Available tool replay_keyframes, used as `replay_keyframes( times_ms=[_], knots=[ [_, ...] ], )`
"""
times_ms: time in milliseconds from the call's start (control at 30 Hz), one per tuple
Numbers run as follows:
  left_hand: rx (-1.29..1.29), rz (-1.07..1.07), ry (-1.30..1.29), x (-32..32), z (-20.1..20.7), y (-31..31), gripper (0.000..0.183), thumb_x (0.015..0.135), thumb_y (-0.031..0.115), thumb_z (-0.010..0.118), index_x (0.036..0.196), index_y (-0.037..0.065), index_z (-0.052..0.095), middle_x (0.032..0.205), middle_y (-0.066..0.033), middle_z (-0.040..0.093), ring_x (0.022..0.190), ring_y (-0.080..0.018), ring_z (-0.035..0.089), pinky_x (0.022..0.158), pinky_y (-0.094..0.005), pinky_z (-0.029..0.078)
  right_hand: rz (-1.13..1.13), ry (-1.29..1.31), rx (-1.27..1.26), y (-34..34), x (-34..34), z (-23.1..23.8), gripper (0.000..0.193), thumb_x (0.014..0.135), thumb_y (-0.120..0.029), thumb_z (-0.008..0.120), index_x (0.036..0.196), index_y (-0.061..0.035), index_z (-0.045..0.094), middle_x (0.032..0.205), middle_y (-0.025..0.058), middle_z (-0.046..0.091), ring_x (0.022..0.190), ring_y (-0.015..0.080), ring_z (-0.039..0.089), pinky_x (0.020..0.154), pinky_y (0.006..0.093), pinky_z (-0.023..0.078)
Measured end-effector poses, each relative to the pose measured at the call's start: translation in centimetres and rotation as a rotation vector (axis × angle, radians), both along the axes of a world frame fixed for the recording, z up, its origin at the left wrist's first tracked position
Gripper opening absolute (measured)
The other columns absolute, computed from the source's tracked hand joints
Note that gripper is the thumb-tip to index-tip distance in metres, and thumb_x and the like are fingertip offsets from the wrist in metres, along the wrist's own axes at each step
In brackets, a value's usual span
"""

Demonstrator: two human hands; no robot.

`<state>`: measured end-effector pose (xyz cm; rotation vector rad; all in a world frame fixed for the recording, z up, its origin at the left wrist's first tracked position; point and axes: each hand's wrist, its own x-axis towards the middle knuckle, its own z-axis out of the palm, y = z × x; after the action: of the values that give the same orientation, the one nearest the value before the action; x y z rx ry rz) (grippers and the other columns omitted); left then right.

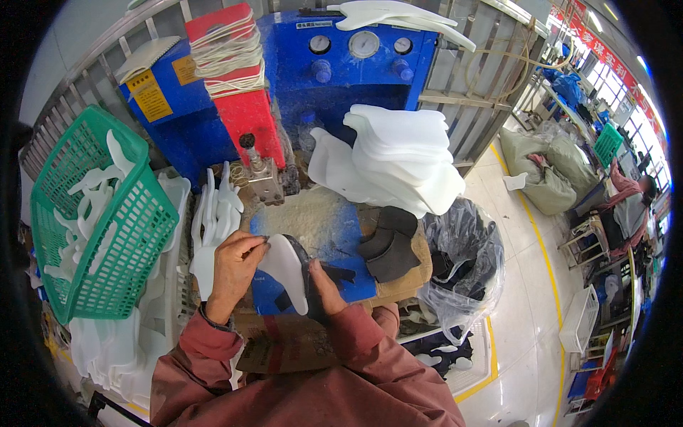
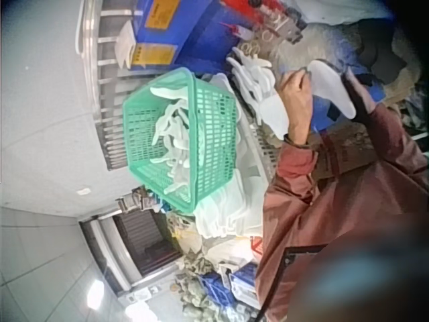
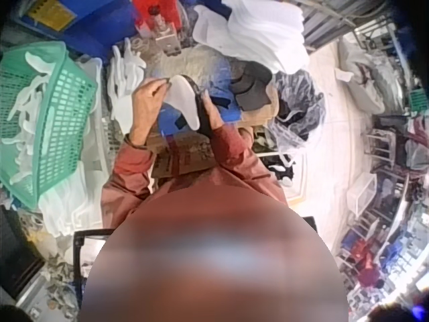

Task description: The person repeatedly picks black slipper uppers and white insoles, aligns them, and presses them together by hand. The person places finished pairs into a nearby white basket. The person handles items one at a time and occasionally turns them over to check alignment.

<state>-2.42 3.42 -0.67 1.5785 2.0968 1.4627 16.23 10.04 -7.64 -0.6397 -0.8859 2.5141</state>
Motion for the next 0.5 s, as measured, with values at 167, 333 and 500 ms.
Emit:
replay_keyframes(
  times_ms=[167, 333, 500],
  knots=[
    [0.016, 0.004, -0.014, 0.28, 0.08, -0.07, 0.012, 0.086, 0.002, 0.079, 0.096, -0.002, 0.076, 0.087, -0.0108, 0.07, 0.071, -0.0228, 0.067, 0.063, -0.0338, 0.052, -0.015, 0.049, -0.006, -0.19, -0.03, 0.47, 0.084, 0.106, -0.07, 0.031, 0.154, -0.0035, 0.046, 0.14, 0.011, 0.063, 0.121, 0.0219, 0.065, 0.1, 0.0349, 0.052],
    [0.036, -0.004, -0.024, 0.46, 0.23, -0.17, 0.012, 0.086, 0.002, 0.079, 0.096, -0.002, 0.075, 0.087, -0.0104, 0.07, 0.07, -0.0224, 0.067, 0.063, -0.0336, 0.052, -0.022, 0.043, -0.074, -0.15, 0.02, 0.65, 0.076, 0.109, -0.063, 0.035, 0.152, -0.0024, 0.048, 0.131, 0.0095, 0.066, 0.106, 0.0179, 0.067, 0.087, 0.0296, 0.053],
    [0.037, 0.0, -0.037, 0.59, 0.06, 0.0, 0.013, 0.086, 0.002, 0.08, 0.097, -0.002, 0.075, 0.087, -0.0105, 0.07, 0.071, -0.0226, 0.067, 0.064, -0.0333, 0.052, -0.003, 0.026, -0.054, 0.17, 0.35, 0.34, 0.076, 0.108, -0.064, 0.036, 0.151, -0.0027, 0.05, 0.128, 0.0092, 0.067, 0.105, 0.017, 0.066, 0.086, 0.0292, 0.053]
  ],
)
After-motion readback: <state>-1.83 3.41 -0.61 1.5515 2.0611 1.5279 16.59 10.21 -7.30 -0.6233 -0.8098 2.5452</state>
